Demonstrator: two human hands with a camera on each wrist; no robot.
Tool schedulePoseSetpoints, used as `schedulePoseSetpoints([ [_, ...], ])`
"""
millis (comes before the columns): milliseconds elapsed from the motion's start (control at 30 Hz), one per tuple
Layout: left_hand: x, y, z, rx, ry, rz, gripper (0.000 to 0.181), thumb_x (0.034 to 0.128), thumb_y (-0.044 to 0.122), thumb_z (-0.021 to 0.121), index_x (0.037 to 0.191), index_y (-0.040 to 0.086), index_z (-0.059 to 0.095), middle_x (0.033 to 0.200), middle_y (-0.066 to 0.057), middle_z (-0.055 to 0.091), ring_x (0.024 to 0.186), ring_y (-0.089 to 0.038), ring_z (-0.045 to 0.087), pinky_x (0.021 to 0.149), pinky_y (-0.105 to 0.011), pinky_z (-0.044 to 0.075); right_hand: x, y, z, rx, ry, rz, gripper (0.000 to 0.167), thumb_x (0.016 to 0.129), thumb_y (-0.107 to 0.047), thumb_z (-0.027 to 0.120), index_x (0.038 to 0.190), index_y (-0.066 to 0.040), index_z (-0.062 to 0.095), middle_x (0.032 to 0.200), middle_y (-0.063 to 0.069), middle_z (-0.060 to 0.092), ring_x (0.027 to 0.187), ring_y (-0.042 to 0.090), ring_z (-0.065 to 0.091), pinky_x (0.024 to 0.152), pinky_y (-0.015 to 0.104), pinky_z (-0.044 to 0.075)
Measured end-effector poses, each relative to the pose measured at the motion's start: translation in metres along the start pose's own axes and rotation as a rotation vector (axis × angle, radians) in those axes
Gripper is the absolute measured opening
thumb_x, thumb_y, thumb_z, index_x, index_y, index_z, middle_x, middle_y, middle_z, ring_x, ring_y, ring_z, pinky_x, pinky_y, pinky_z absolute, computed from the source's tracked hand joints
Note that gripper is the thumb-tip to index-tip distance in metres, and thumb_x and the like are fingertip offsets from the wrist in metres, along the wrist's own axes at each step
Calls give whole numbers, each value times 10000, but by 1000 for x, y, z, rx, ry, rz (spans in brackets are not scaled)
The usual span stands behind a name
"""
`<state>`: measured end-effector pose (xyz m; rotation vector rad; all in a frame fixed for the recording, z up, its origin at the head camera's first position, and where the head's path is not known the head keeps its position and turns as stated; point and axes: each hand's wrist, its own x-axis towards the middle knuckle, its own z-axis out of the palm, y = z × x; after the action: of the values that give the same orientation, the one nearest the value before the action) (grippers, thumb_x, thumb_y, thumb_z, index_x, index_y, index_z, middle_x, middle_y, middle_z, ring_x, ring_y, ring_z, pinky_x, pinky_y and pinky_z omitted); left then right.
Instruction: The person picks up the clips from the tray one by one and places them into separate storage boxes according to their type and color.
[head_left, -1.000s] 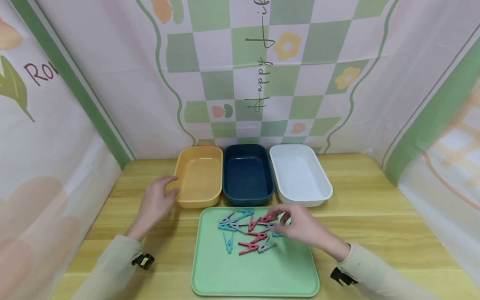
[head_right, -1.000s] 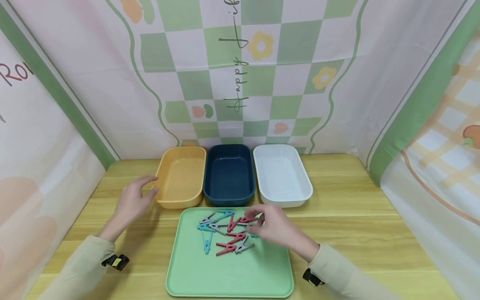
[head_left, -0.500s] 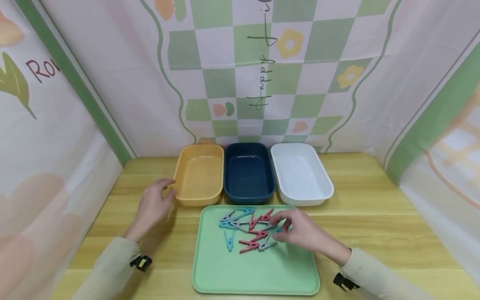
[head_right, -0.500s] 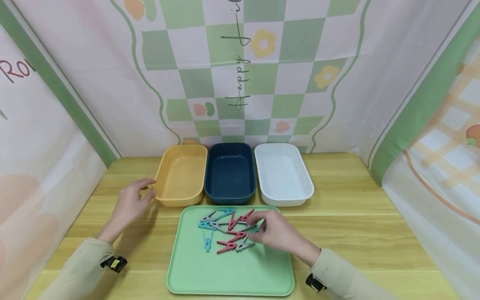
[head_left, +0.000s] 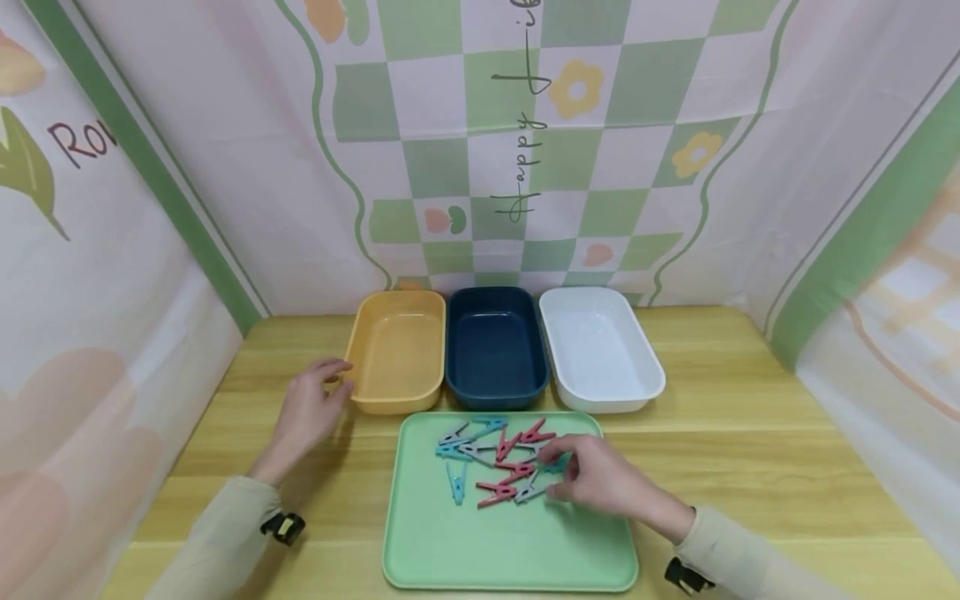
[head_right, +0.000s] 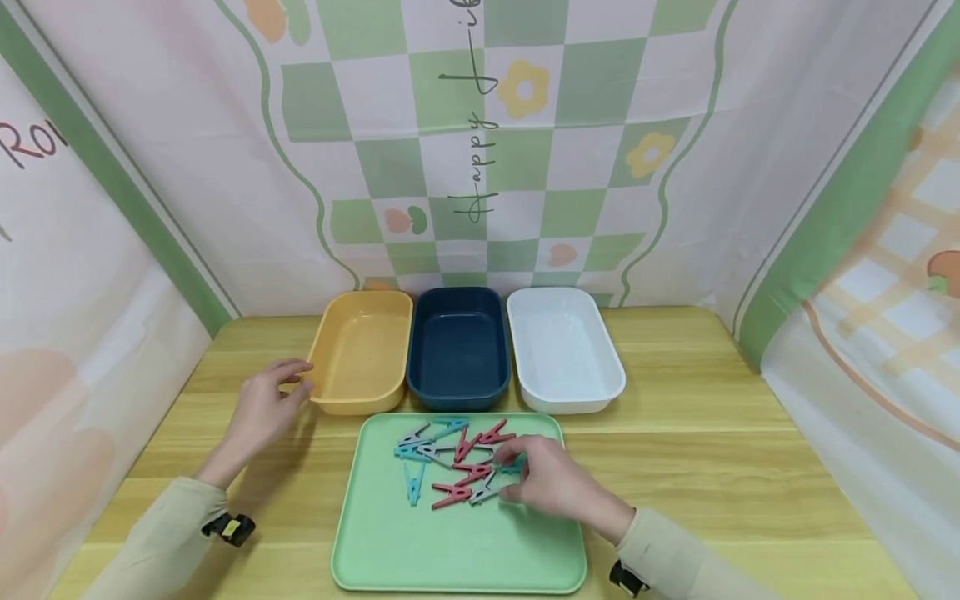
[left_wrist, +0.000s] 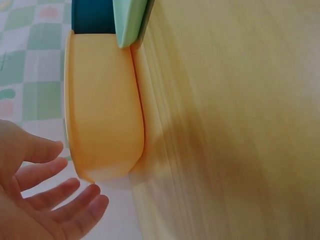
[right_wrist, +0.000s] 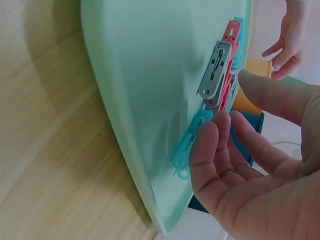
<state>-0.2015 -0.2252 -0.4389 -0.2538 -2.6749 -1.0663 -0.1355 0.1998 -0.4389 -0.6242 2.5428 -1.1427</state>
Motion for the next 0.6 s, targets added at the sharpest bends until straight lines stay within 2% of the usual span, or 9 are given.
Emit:
schedulePoseSetpoints([
  [333,1,-3,3,-30,21,30,277,941,-73,720,1216,-101,707,1319,-302,638,1063,-444,696,828,-490,648,-4,-1,8,-24,-11,35,348,746,14,889,1067,-48,770,870,15,641,708,173,560,616,264,501],
  [600,-4,-6,8,-68,79,46,235,924,-105,723,1158,-124,726,1286,-292,661,1006,-425,726,804,-458,651,-5,-2,11,-15,2,42,361,728,54,857,1062,-43,764,833,18,629,644,161,556,573,260,489],
])
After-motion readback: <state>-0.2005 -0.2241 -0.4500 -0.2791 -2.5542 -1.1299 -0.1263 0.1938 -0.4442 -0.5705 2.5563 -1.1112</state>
